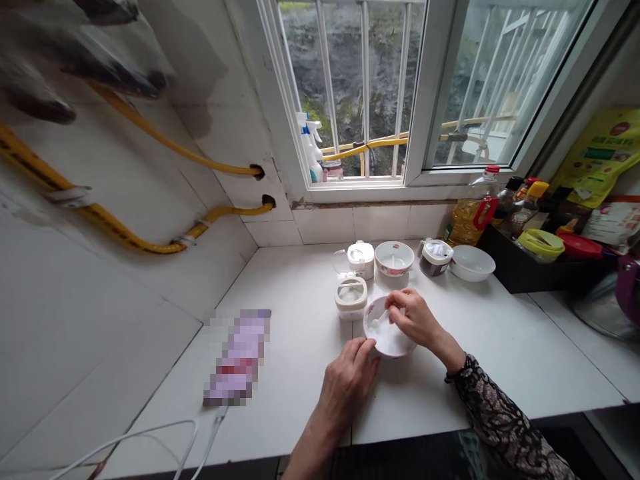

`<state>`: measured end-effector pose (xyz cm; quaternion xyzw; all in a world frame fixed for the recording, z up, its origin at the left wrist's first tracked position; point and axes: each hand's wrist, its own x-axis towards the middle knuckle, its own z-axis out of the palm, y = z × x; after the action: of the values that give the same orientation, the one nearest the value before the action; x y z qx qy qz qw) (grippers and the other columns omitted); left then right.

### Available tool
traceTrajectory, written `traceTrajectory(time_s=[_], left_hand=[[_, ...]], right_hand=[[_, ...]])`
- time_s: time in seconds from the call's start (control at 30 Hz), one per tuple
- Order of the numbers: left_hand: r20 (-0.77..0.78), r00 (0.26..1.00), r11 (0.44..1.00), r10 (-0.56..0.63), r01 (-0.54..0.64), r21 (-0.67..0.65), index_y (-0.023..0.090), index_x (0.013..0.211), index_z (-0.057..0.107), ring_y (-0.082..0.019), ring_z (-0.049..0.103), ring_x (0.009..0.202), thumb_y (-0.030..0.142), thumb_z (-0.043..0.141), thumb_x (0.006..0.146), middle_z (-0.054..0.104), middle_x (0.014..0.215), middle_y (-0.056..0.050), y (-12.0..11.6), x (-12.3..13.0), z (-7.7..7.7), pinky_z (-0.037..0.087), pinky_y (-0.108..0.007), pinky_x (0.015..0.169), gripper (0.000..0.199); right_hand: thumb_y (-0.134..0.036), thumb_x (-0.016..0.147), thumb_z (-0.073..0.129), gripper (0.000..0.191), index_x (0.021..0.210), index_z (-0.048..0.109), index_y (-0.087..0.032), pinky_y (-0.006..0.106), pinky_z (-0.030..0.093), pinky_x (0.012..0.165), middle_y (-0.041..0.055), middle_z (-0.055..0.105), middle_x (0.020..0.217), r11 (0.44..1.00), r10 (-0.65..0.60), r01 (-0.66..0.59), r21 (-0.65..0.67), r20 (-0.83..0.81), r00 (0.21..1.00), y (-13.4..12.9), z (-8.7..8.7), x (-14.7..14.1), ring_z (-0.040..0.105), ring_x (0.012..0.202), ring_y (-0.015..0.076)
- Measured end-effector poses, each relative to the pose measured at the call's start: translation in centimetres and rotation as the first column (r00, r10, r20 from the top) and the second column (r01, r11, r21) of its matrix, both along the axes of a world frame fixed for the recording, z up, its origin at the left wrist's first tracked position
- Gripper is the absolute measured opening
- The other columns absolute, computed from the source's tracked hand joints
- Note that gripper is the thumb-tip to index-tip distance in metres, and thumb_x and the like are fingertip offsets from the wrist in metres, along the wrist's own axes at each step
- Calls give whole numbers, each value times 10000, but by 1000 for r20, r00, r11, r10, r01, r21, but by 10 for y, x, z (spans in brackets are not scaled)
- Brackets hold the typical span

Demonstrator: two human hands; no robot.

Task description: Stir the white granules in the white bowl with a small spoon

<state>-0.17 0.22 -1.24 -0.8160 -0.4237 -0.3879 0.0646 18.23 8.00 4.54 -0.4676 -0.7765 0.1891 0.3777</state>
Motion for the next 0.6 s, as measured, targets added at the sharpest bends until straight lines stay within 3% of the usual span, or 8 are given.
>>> traceTrajectory(time_s=[0.13, 0.3, 0.37, 0.53, 0.6], left_hand=[[8, 1000, 1000, -10, 10, 12, 176, 1140, 498, -186, 667, 853, 153, 438, 955, 654, 937, -67, 0, 0, 1, 565, -253, 672, 196], [0, 1000, 1000, -3, 3, 4, 187, 1148, 504, -179, 665, 855, 145, 462, 936, 652, 940, -63, 0, -1, -1, 566, -240, 660, 220], [-2, 1000, 1000, -4, 4, 2, 189, 1151, 506, -178, 663, 856, 143, 455, 937, 652, 937, -63, 0, -1, -2, 566, -236, 657, 225], [0, 1000, 1000, -5, 5, -8, 194, 1153, 504, -176, 663, 856, 160, 436, 958, 653, 931, -60, 0, -1, -3, 568, -245, 679, 210], [-1, 1000, 1000, -6, 6, -8, 192, 1155, 501, -177, 662, 853, 165, 432, 964, 653, 930, -60, 0, -1, -2, 568, -248, 678, 205]], right_hand=[[-137, 755, 458, 172, 675, 580, -228, 343, 445, 851, -14, 668, 572, 996, 10, -17, -86, -80, 997, -1, 1, -3, 607, 706, 183], [-180, 737, 443, 143, 717, 583, -205, 266, 471, 601, -17, 641, 532, 956, -60, -38, -291, -321, 945, 3, 3, 5, 590, 531, 153], [-173, 731, 450, 144, 699, 586, -207, 268, 478, 622, -21, 641, 522, 966, -70, -9, -259, -295, 953, 4, 2, 5, 591, 529, 152], [-130, 716, 453, 184, 612, 570, -226, 348, 452, 885, -24, 661, 518, 995, 3, -12, -98, -90, 996, 1, 1, -2, 615, 653, 174], [-141, 723, 447, 180, 626, 574, -225, 331, 470, 833, -21, 665, 524, 991, 13, -29, -132, -120, 993, 0, 1, -3, 610, 630, 170]])
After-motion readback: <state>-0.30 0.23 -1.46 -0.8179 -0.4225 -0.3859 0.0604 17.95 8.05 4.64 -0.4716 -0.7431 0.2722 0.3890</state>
